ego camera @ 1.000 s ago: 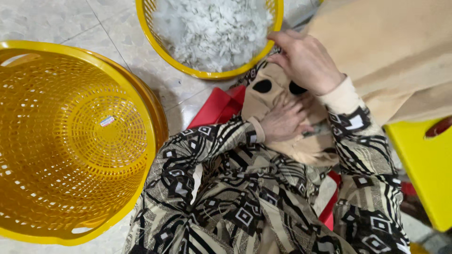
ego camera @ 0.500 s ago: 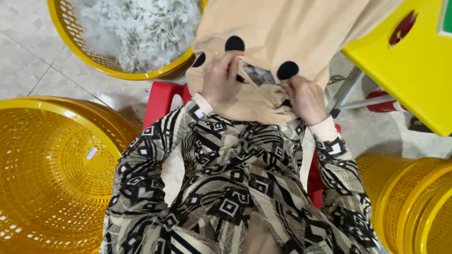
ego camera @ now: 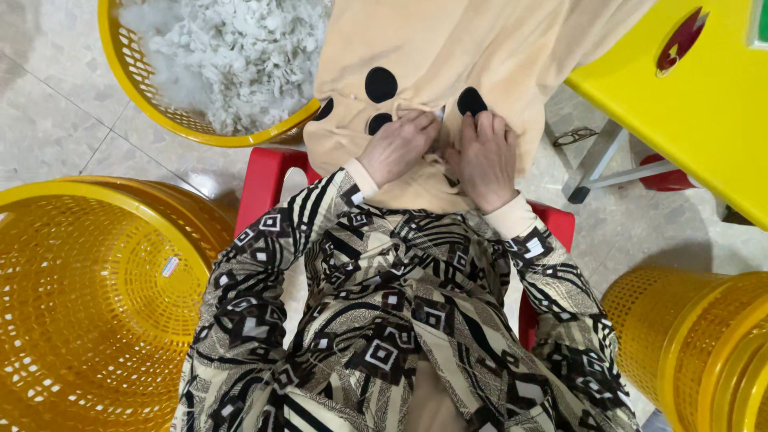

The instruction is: The person repeatedly scoops white fluffy material from a yellow basket and stuffs it into a beige cushion with black circular patches. The hands compress and arrange the material inside the cushion opening throughout the clip.

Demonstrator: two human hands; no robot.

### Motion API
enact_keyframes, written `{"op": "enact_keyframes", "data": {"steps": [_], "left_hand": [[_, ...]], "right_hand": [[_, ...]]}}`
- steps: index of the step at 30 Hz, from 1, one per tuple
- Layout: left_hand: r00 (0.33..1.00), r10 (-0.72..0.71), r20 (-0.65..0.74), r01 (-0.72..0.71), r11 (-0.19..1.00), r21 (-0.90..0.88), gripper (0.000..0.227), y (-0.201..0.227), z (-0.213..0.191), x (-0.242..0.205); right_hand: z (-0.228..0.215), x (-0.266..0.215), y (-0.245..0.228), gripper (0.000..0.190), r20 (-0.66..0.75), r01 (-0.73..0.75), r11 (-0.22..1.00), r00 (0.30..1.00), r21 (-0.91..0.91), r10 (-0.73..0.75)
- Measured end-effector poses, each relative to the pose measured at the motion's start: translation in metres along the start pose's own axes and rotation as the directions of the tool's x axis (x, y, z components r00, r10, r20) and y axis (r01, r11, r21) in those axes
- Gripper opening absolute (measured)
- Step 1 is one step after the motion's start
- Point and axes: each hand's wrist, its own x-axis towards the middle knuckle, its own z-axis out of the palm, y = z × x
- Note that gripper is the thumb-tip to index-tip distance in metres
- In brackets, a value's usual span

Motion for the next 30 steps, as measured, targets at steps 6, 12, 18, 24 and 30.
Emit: {"op": "enact_keyframes", "data": {"steps": [6,12,18,24,30], "left_hand": [[0.999,0.016,-0.046,-0.012,0.995,0.097,0.055,-0.007,0.011,0.020],[0.995,-0.036,-0.094,0.015,0.977,-0.213,0.029,-0.011,-0.001,0.019],[0.906,-0.411,0.099,0.394,0.734,-0.553,0.021,-0.016,-0.024,0.004],[0.893,-0.378,0.244,0.197,-0.160,-0.967,0.018,-0.052,-0.045,0.003],[0.727,-0.589,-0.353,0.245,0.703,-0.668,0.011,-0.185,-0.100,-0.040]], "right_hand": [[-0.003,-0.005,0.012,0.096,0.058,-0.063,0.997,0.997,0.052,0.060],[-0.005,-0.004,0.023,0.097,0.044,-0.080,0.994,0.996,0.077,0.077],[-0.005,-0.008,0.021,0.094,0.031,-0.084,0.992,0.996,0.097,0.082],[-0.019,-0.007,0.016,0.082,0.039,-0.082,0.988,0.996,0.131,0.078],[-0.030,-0.008,0.004,0.055,-0.019,0.012,0.927,1.000,0.376,-0.005]]}}
